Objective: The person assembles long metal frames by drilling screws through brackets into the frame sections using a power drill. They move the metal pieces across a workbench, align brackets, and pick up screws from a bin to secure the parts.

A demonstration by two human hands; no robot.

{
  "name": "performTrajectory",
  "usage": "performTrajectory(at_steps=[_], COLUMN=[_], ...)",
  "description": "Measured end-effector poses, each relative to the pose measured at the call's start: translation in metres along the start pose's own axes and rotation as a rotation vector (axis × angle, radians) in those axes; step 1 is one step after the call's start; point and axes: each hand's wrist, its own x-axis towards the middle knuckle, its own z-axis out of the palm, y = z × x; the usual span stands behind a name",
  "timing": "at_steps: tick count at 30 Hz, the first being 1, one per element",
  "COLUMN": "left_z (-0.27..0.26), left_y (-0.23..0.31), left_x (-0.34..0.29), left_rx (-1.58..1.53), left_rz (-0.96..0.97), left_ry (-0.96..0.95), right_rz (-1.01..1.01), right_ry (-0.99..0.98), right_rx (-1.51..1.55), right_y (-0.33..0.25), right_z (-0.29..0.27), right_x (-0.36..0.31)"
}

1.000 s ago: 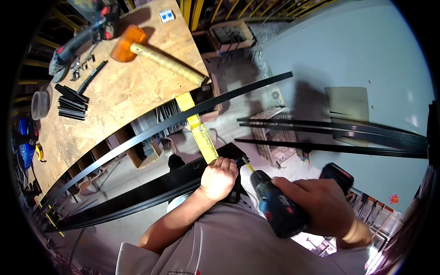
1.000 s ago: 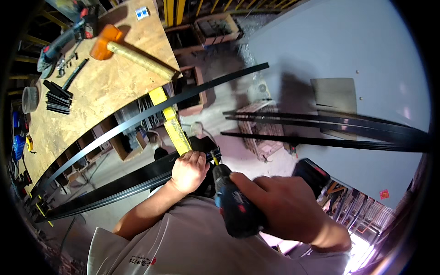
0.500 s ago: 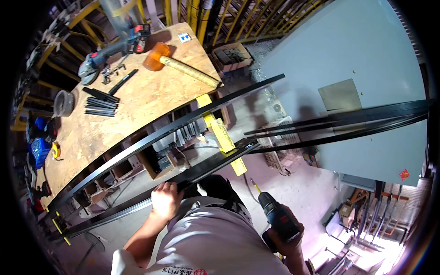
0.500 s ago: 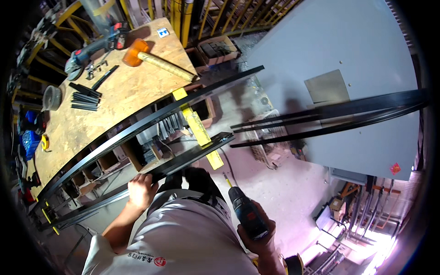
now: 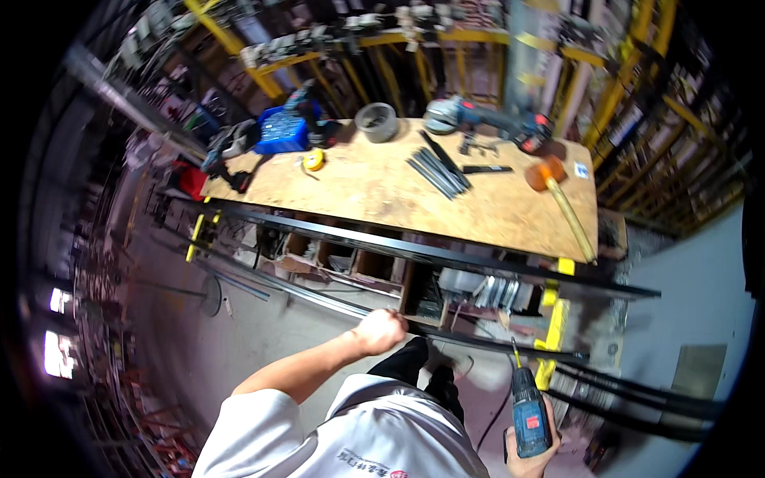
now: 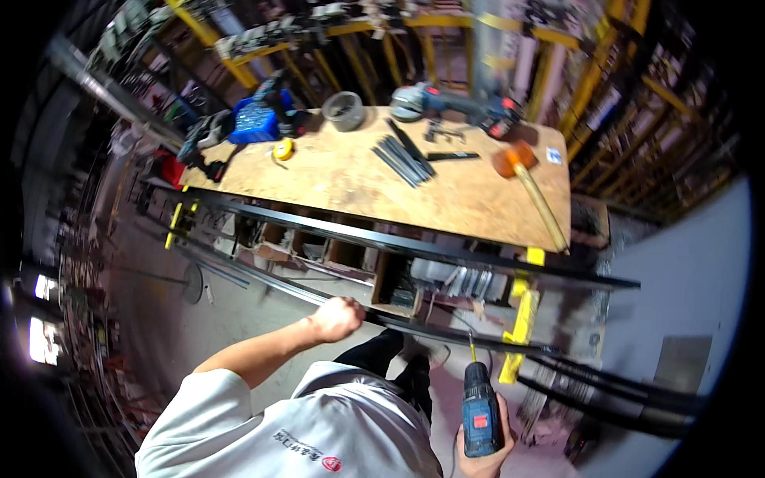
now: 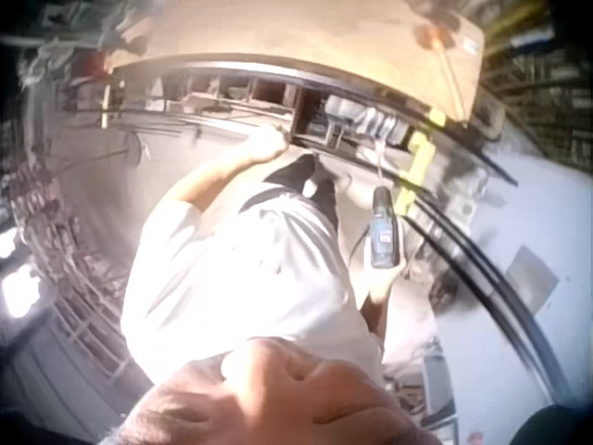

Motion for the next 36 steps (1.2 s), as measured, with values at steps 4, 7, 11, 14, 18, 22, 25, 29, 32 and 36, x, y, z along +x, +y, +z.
performTrajectory(at_steps=[4, 7, 11, 14, 18, 22, 25, 29, 32, 36], left_z=[0.001, 0.0, -0.075, -0.092, -0.145, -0.159, -0.155, -0.133, -0.144, -0.158], left_y=[0.003, -0.002, -0.107, -0.323, -0.575, -0.662, -0.702, -0.749, -0.739, -0.727], left_x=[0.002, 0.005, 0.001, -0.024, -0.076, -0.062, -0.054, -0.059, -0.039, -0.059], left_rx=[-0.086, 0.014, -0.211, -0.547, -0.302, -0.011, 0.005, 0.055, 0.14, 0.034], left_rz=[0.021, 0.101, 0.007, -0.5, -0.898, -1.18, -1.052, -0.905, -0.777, -0.807], left_ry=[0.049, 0.081, 0.258, 0.57, 0.826, 0.539, 0.281, 0.38, 0.364, 0.313], right_rz=[0.044, 0.142, 0.209, 0.241, 0.283, 0.332, 0.368, 0.408, 0.452, 0.459], right_ry=[-0.209, -0.071, 0.141, 0.121, 0.081, 0.048, 0.044, 0.026, 0.041, 0.018], right_rx=[-0.087, -0.15, -0.208, -0.24, -0.274, -0.29, -0.299, -0.284, -0.267, -0.279], right_y=[0.007, -0.011, -0.041, -0.069, -0.103, -0.129, -0.156, -0.18, -0.191, -0.202], right_z=[-0.006, 0.041, 0.134, 0.206, 0.286, 0.327, 0.354, 0.362, 0.364, 0.378], right_x=[-0.005, -0.008, 0.0, 0.015, 0.032, 0.041, 0.043, 0.037, 0.014, -0.001])
